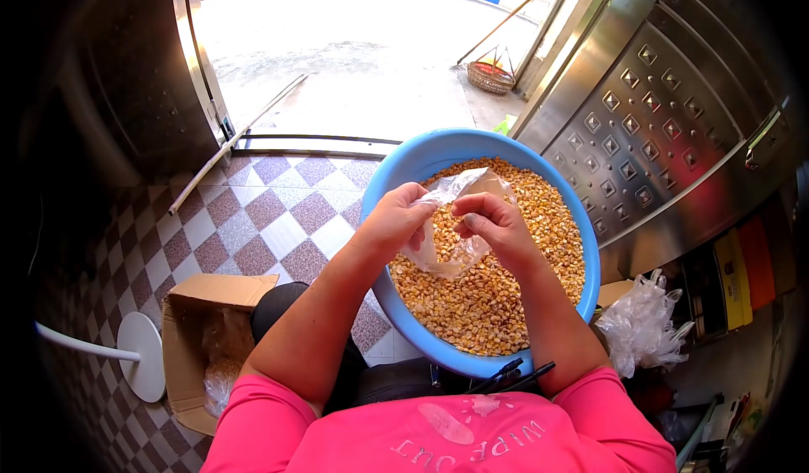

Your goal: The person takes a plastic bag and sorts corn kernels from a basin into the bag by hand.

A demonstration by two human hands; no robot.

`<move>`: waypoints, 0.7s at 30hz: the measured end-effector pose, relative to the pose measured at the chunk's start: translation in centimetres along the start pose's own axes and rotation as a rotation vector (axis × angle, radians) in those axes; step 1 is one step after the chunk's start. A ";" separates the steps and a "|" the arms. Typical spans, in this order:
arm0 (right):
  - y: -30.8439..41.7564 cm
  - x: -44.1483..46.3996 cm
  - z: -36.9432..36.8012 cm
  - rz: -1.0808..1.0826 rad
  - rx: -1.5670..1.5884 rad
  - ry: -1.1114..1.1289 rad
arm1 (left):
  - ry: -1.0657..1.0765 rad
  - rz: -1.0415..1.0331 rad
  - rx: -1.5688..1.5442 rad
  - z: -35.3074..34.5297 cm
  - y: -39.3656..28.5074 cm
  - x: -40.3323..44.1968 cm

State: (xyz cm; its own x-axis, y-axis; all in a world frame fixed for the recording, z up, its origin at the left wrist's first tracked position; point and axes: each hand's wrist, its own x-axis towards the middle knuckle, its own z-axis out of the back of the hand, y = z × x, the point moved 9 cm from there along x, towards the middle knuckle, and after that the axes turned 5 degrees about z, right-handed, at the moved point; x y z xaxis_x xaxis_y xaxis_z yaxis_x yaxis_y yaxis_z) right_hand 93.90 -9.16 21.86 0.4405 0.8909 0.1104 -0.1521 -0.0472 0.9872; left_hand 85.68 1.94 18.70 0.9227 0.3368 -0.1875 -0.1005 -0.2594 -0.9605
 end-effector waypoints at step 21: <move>-6.2 -3.7 -11.5 -0.072 -0.994 0.780 | -0.011 -0.015 0.018 0.0 -0.5 -0.3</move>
State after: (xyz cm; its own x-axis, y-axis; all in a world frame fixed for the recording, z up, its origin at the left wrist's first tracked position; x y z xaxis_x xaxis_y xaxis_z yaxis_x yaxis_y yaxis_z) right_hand 83.05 -6.97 13.96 -0.1099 0.9221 -0.3711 -0.8958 0.0699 0.4389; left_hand 85.45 1.94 19.20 0.9200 0.3505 -0.1755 -0.0937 -0.2381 -0.9667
